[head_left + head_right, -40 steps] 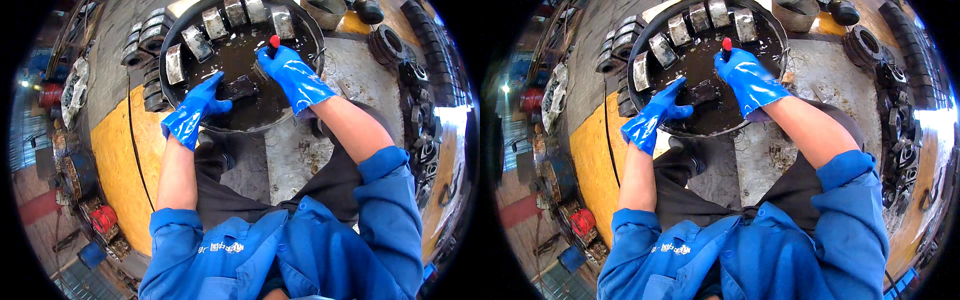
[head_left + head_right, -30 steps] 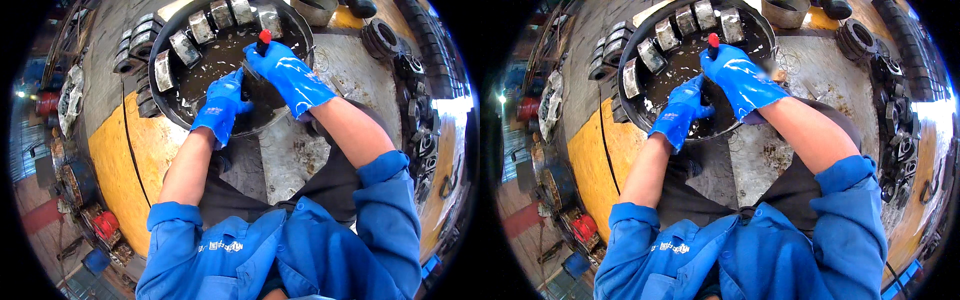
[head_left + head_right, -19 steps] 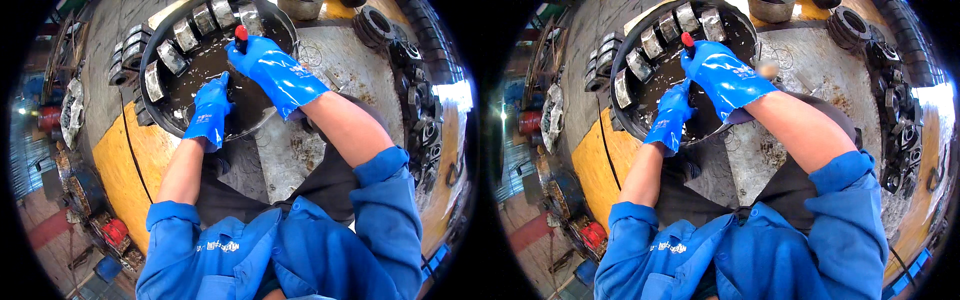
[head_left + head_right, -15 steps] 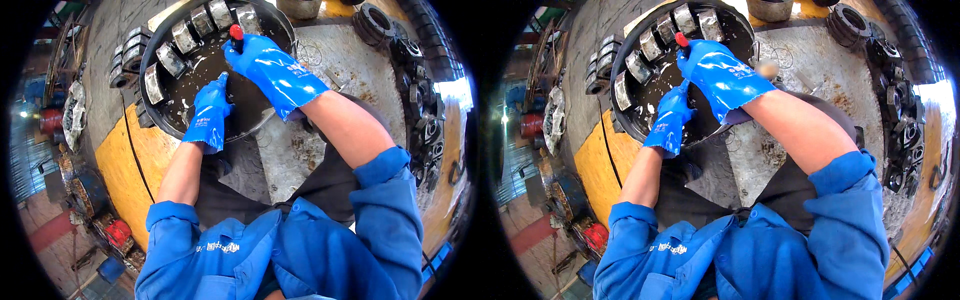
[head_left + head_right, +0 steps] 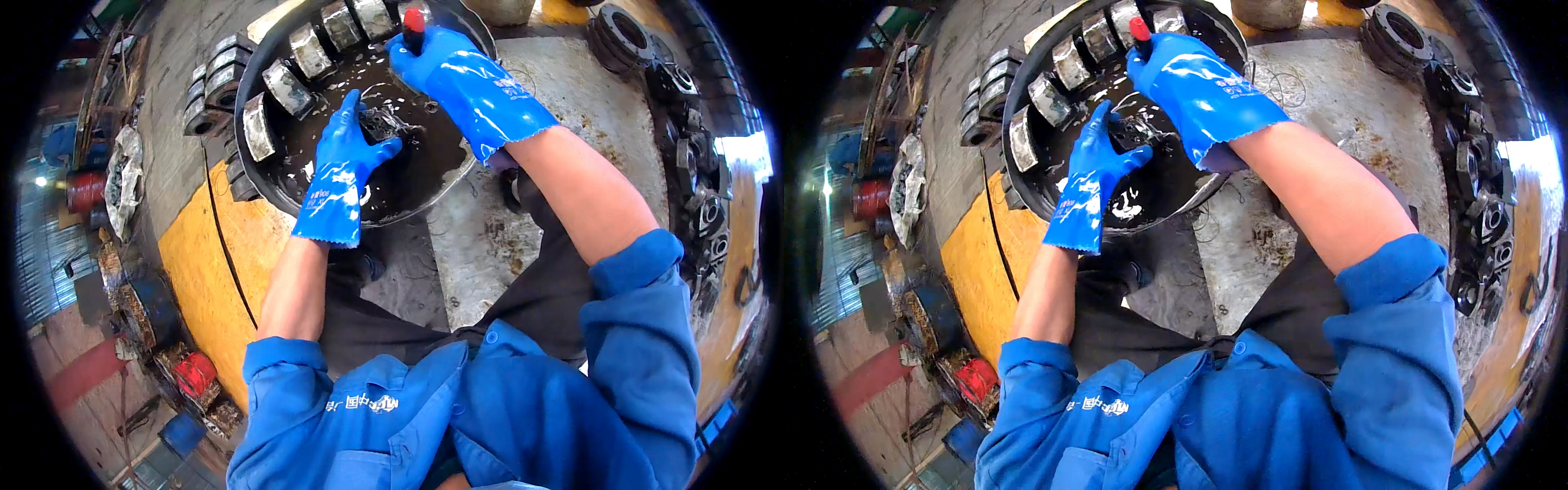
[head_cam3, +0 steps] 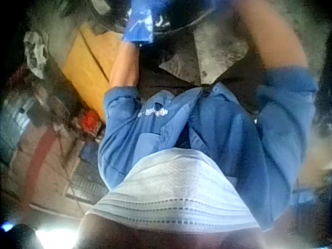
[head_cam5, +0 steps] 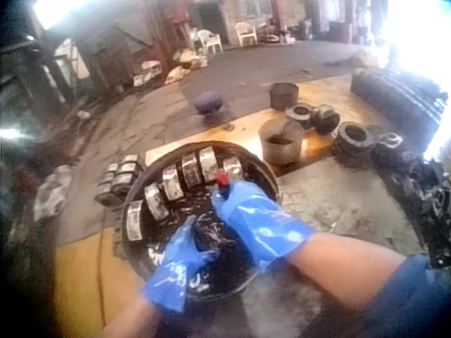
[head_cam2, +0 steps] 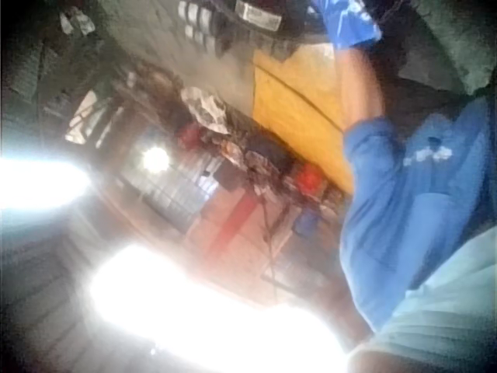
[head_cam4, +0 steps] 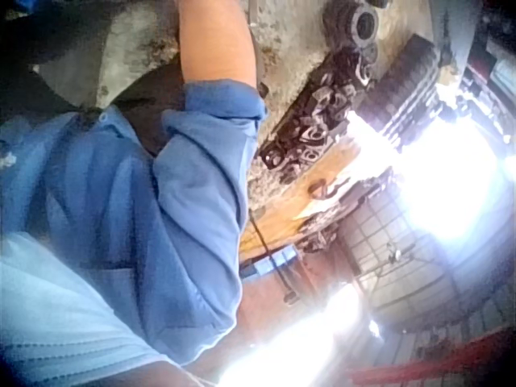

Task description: The person cleans various metal mechanical components by dipping them into a basin of dark fluid and using a brush to scrub the surfaces while wearing blue protective gloves.

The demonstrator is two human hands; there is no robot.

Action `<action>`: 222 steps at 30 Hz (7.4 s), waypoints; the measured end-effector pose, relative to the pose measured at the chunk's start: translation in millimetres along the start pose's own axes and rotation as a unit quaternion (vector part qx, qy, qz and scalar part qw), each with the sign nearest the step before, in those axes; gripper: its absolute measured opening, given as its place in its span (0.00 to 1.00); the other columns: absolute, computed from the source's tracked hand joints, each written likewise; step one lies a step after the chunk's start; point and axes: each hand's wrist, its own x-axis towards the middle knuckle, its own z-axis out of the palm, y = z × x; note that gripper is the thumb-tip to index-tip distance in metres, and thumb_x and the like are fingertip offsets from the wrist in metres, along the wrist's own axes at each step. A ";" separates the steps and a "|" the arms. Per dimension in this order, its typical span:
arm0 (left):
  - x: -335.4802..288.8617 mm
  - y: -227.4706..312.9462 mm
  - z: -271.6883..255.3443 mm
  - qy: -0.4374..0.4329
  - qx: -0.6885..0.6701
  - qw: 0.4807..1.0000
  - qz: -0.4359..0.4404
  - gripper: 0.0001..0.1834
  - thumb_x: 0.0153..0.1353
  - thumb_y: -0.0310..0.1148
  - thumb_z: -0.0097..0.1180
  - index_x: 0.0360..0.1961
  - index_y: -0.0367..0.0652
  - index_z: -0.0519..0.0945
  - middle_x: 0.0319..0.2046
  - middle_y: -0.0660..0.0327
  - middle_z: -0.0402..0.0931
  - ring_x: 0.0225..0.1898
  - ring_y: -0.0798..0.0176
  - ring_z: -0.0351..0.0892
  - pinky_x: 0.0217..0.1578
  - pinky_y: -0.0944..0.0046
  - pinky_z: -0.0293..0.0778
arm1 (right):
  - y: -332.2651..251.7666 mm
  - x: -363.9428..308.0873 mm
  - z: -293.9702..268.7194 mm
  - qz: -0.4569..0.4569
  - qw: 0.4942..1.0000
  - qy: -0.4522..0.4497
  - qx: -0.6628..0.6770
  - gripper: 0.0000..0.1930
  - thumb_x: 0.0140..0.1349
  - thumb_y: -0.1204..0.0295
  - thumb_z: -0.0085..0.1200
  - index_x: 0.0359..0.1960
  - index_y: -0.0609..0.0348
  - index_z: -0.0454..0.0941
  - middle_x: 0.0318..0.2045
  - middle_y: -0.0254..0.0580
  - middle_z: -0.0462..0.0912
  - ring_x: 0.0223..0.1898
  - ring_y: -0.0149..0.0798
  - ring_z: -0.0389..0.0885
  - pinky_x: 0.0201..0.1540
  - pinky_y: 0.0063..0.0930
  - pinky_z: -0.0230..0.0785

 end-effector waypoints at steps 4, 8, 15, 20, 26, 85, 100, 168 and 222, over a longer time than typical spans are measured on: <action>-10.7 -30.8 4.9 0.051 -0.043 0.997 0.034 0.61 0.46 0.51 0.81 0.78 0.40 0.63 0.66 0.46 0.77 0.69 0.43 0.75 0.70 0.49 0.71 | 24.6 17.6 26.0 -0.066 0.996 0.052 0.028 0.23 0.69 0.48 0.57 0.50 0.54 0.88 0.41 0.57 0.90 0.47 0.58 0.89 0.53 0.47 0.80; -22.0 -68.5 15.3 0.077 -0.145 0.985 0.048 0.62 0.45 0.46 0.84 0.78 0.38 0.62 0.63 0.48 0.78 0.63 0.48 0.81 0.65 0.54 0.77 | 46.8 26.2 56.0 -0.090 0.994 0.042 0.051 0.24 0.69 0.48 0.56 0.48 0.57 0.88 0.39 0.57 0.90 0.46 0.61 0.88 0.52 0.48 0.80; -33.8 -71.1 8.3 0.050 -0.185 0.981 0.021 0.64 0.46 0.35 0.84 0.80 0.39 0.55 0.70 0.50 0.71 0.67 0.53 0.76 0.68 0.56 0.74 | 83.8 30.9 87.8 -0.056 0.996 -0.063 0.037 0.23 0.68 0.49 0.59 0.55 0.51 0.87 0.45 0.55 0.90 0.49 0.59 0.88 0.54 0.45 0.79; -45.5 -95.3 25.8 0.117 -0.287 0.950 0.040 0.64 0.42 0.39 0.86 0.79 0.38 0.60 0.69 0.48 0.74 0.66 0.52 0.79 0.67 0.55 0.75 | 26.6 -6.6 82.6 -0.189 0.972 -0.021 0.134 0.16 0.69 0.60 0.63 0.55 0.49 0.88 0.43 0.50 0.92 0.43 0.45 0.91 0.50 0.37 0.82; -54.0 -96.6 21.5 0.102 -0.271 0.956 -0.042 0.65 0.40 0.38 0.87 0.79 0.42 0.62 0.68 0.51 0.76 0.64 0.52 0.80 0.66 0.55 0.77 | -8.2 -53.9 93.4 -0.240 0.942 -0.135 0.191 0.15 0.72 0.62 0.62 0.57 0.44 0.87 0.47 0.45 0.91 0.48 0.42 0.91 0.54 0.34 0.82; -47.6 -66.7 -1.1 0.082 -0.076 0.992 -0.050 0.63 0.43 0.48 0.82 0.78 0.39 0.63 0.69 0.44 0.74 0.67 0.45 0.78 0.68 0.52 0.74 | 47.9 -5.9 95.8 -0.117 0.987 -0.108 0.025 0.15 0.71 0.60 0.60 0.57 0.41 0.87 0.48 0.45 0.91 0.51 0.49 0.89 0.58 0.39 0.80; -64.8 -69.1 -3.5 0.073 -0.323 0.938 -0.102 0.61 0.45 0.36 0.84 0.79 0.43 0.62 0.64 0.51 0.76 0.59 0.53 0.82 0.58 0.54 0.83 | 29.4 -42.1 96.1 -0.260 0.951 -0.103 0.134 0.14 0.74 0.67 0.60 0.58 0.46 0.86 0.54 0.42 0.90 0.53 0.43 0.89 0.58 0.34 0.81; -60.0 -114.2 -17.6 0.075 -0.137 0.987 -0.041 0.57 0.41 0.34 0.85 0.75 0.47 0.69 0.69 0.49 0.75 0.68 0.44 0.77 0.69 0.51 0.74 | 91.4 7.4 104.8 -0.147 0.978 -0.088 0.121 0.16 0.71 0.80 0.58 0.57 0.55 0.87 0.49 0.36 0.90 0.46 0.28 0.85 0.54 0.23 0.76; -53.3 -98.6 -16.7 0.043 -0.149 0.986 -0.061 0.65 0.41 0.35 0.84 0.81 0.52 0.59 0.73 0.48 0.69 0.72 0.44 0.71 0.73 0.51 0.69 | 43.8 -4.1 102.1 -0.115 0.953 -0.072 0.270 0.15 0.73 0.71 0.59 0.59 0.55 0.86 0.39 0.31 0.87 0.36 0.23 0.79 0.42 0.22 0.74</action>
